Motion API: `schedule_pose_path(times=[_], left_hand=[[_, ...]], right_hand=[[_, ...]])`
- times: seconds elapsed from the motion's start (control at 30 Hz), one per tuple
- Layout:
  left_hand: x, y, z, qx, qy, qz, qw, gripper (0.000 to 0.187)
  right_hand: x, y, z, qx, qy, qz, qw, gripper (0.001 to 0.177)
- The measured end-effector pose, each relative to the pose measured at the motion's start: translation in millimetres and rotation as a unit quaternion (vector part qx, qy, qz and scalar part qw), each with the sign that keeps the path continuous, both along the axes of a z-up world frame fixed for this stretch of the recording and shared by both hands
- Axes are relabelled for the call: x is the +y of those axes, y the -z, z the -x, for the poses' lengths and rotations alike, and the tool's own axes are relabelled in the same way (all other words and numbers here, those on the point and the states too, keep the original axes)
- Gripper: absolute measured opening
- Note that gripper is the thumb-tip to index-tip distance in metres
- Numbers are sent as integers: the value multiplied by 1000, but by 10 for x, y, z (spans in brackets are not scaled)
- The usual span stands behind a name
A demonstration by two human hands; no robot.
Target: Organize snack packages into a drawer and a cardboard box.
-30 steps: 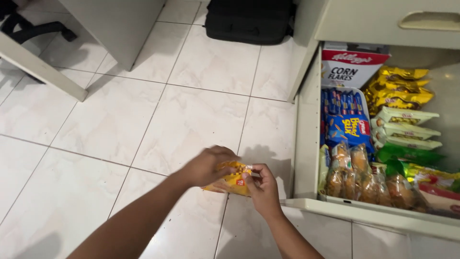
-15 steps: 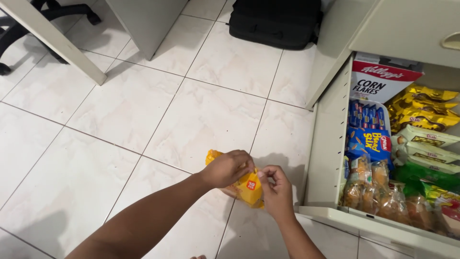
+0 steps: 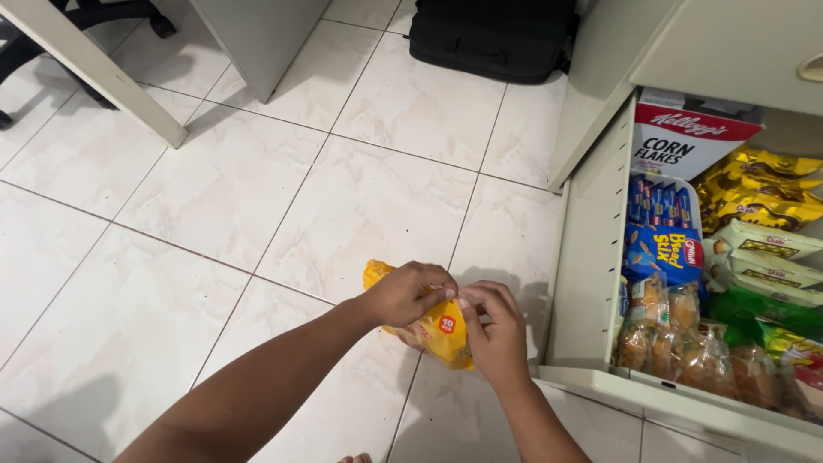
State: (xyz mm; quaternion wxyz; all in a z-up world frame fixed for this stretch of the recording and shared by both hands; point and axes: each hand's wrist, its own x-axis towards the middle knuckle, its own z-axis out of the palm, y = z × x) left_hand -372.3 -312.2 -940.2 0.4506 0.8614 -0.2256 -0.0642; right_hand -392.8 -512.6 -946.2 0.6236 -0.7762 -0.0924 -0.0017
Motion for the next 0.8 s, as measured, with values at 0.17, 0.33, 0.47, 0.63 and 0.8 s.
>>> schedule_pose_path(times=[0.17,0.33,0.47,0.63,0.8], left_hand=[[-18,85,35,86,-17,22,996,17],[228,558,-148,142,-122,124,975,14],[482,611,-264,158,-246,230,928,17],[707,697,-250,98,-274,234,928,17],[1026,775,-249,78,-301,265,913,15]], right_hand=[[-21,174,-45,-86,-32,54,994,8],[39,192,13,-110,-21,38,993,8],[69,269,162,-142,-27,17,989,11],[-80,954,313,-22,24,122,992,11],[-350,1500,423,135,-21,340,930,7]])
